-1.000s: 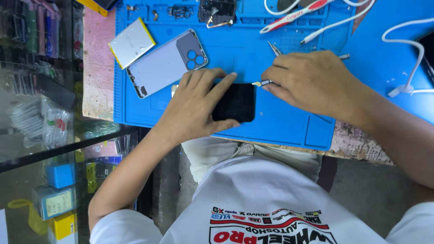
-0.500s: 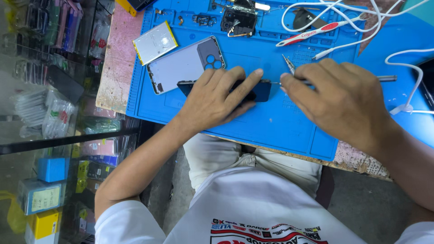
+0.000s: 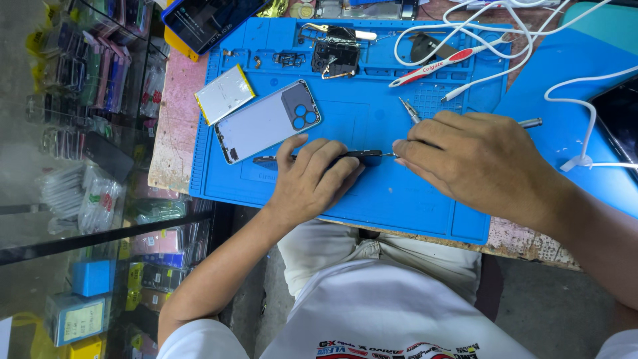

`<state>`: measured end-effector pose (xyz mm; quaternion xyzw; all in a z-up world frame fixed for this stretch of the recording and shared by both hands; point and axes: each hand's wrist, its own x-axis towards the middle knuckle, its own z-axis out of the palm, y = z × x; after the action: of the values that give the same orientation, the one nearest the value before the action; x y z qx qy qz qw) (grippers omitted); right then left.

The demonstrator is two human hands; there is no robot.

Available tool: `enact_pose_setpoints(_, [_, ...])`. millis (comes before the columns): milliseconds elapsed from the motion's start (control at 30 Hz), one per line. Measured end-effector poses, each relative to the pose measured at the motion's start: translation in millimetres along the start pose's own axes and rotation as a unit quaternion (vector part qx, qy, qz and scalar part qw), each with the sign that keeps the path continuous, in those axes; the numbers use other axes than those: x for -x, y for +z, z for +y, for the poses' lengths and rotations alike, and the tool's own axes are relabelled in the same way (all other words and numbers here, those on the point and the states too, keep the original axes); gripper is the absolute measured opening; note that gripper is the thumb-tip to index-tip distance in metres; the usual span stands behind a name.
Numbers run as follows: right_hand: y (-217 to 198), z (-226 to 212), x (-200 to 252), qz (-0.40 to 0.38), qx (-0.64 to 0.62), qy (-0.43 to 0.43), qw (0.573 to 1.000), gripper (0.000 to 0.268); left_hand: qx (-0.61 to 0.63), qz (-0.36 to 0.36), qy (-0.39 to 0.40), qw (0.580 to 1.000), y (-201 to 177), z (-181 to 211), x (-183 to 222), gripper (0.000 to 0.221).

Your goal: The person disassembles a mobile phone by removing internal screws with a screwdriver, prying open the chassis, disconnecting the battery, and applying adhesive to the frame for reassembly.

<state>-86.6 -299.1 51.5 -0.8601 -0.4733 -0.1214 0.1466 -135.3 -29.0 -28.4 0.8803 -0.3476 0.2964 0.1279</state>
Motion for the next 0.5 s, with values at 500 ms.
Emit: enact_pose_setpoints(500, [-1.5, 0.6, -0.4, -0.026, -0.039, 0.015, 0.999, 0.019, -0.048, -0.023, 0.033, 0.998, -0.5, -0.6, 6.3, 0.033])
